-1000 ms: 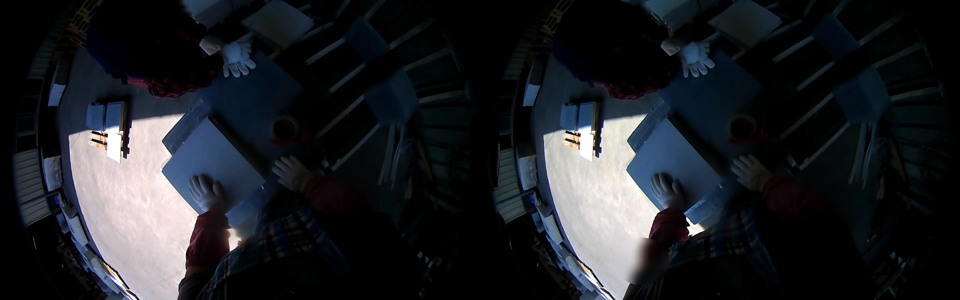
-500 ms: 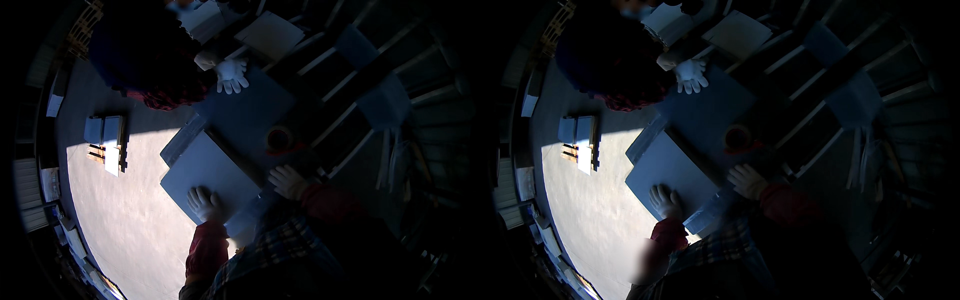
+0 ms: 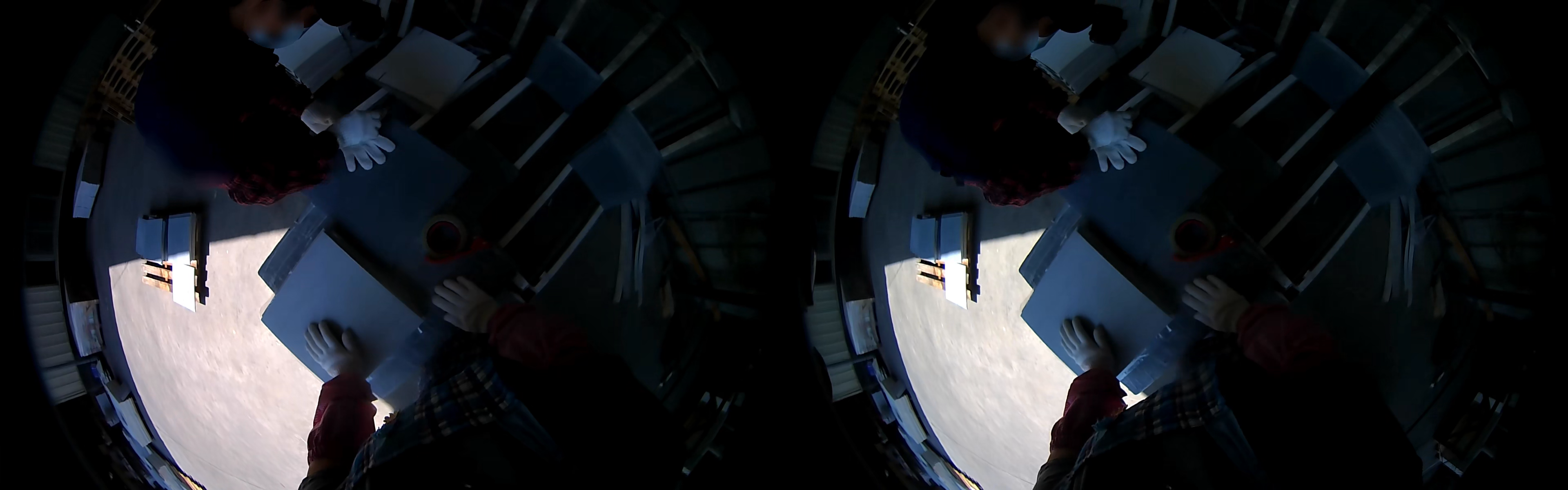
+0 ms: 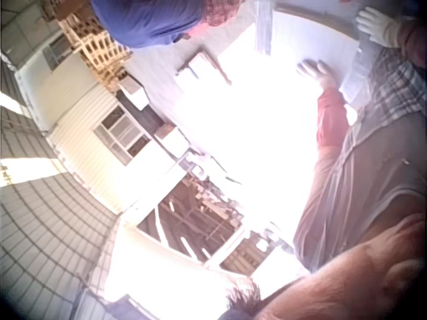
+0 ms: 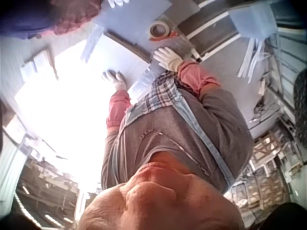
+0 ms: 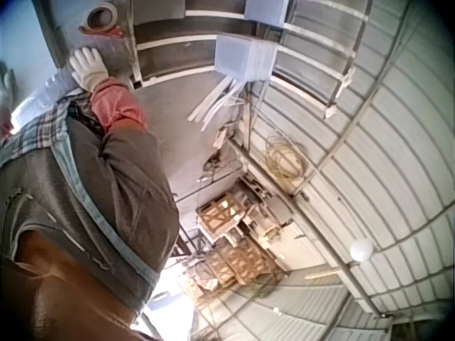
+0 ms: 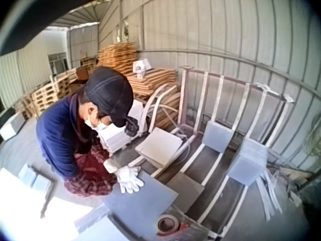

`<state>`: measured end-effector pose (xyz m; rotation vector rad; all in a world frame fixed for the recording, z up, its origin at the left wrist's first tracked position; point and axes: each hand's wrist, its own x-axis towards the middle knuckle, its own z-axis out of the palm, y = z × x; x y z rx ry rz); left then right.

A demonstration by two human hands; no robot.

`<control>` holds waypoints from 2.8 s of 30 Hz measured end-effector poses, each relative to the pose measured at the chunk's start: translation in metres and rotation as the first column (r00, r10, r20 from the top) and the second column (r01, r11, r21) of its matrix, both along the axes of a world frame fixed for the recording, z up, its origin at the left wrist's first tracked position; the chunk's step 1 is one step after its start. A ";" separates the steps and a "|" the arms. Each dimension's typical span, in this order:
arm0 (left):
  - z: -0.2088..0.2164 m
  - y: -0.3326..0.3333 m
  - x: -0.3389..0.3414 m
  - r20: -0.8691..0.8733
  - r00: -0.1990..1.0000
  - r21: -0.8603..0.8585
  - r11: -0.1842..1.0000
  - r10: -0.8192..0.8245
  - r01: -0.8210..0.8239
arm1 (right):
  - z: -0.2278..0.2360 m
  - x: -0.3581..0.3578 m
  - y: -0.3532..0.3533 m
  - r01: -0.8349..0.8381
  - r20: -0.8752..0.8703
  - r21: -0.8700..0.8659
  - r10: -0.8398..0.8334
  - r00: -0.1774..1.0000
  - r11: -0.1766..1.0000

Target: The person wraps rectangular boxes with gray paper, folds the edges, and secures them with tape. The person handles multiple boxes one at a time, aligns the paper, and tapes the seams while a coworker assists nearby.

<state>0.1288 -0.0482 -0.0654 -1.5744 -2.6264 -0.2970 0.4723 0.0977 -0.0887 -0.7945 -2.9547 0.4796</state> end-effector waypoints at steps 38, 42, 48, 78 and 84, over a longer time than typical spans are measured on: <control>-0.009 0.000 -0.002 -0.068 0.997 0.113 0.992 -0.043 0.050 | -0.008 0.005 -0.003 -0.002 -0.012 -0.029 0.002 1.000 1.000; -0.008 -0.001 -0.002 -0.070 0.996 0.108 0.993 -0.049 0.056 | -0.005 0.003 -0.002 -0.007 0.009 -0.044 0.007 1.000 0.999; -0.007 -0.001 -0.003 -0.073 0.996 0.082 0.995 -0.042 0.048 | -0.004 0.002 -0.001 -0.004 -0.013 -0.020 0.004 1.000 1.000; -0.017 -0.006 -0.007 -0.051 0.999 0.048 0.999 -0.012 0.015 | -0.001 0.002 -0.001 -0.004 -0.026 0.002 0.004 1.000 1.000; -0.012 -0.002 -0.004 -0.048 0.999 0.073 0.997 -0.025 0.028 | -0.006 0.002 -0.001 0.001 -0.045 0.009 -0.001 0.999 1.000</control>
